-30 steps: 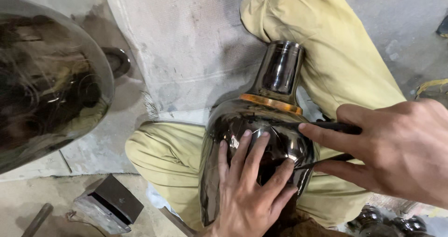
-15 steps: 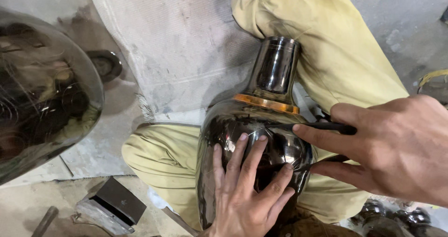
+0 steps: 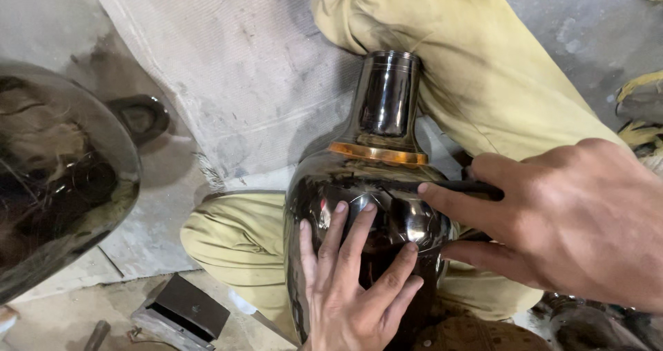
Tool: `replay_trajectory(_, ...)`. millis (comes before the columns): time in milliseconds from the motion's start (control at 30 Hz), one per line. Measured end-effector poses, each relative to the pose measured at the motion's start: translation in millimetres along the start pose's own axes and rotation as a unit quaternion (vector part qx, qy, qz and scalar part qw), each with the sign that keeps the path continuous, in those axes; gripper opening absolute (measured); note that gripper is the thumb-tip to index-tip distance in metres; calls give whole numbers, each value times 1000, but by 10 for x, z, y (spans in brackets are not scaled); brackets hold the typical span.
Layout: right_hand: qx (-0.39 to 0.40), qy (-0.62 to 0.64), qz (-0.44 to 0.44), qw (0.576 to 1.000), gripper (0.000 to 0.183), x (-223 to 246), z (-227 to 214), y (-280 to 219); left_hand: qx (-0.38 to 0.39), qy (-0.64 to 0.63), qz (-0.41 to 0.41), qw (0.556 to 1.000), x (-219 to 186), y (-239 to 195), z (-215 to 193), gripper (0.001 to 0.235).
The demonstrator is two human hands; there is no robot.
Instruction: The person sits on the floor and uses a small chisel and hammer to engrave a circular design onto the surface of a large, dark, polished metal vase. The person holds the vase steady with one hand while striking the chisel with the other to create fine lines.
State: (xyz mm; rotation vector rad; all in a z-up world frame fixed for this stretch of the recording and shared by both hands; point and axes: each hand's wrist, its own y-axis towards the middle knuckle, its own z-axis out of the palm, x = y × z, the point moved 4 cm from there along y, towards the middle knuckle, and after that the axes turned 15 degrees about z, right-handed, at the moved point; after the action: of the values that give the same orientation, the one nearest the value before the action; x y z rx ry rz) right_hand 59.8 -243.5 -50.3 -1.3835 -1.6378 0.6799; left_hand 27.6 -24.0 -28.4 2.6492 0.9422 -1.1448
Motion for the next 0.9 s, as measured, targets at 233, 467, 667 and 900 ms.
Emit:
replay_trajectory(233,79,-8,83,993,81,-11,217,-152,-3,14,-4,1000,-1,13,-36,43)
replay_trajectory(467,-45,122,120,984,77,50,336,-309,-8,26,-4,1000,16,17,-64,43)
replay_trajectory(667,-74,181,167,966,83,91,505,-446,22,25,-32,999,27,-30,-48,42)
replay_trajectory(900,-42,208,189,959,82,135,669,-510,40,39,-19,998,63,-74,-37,44)
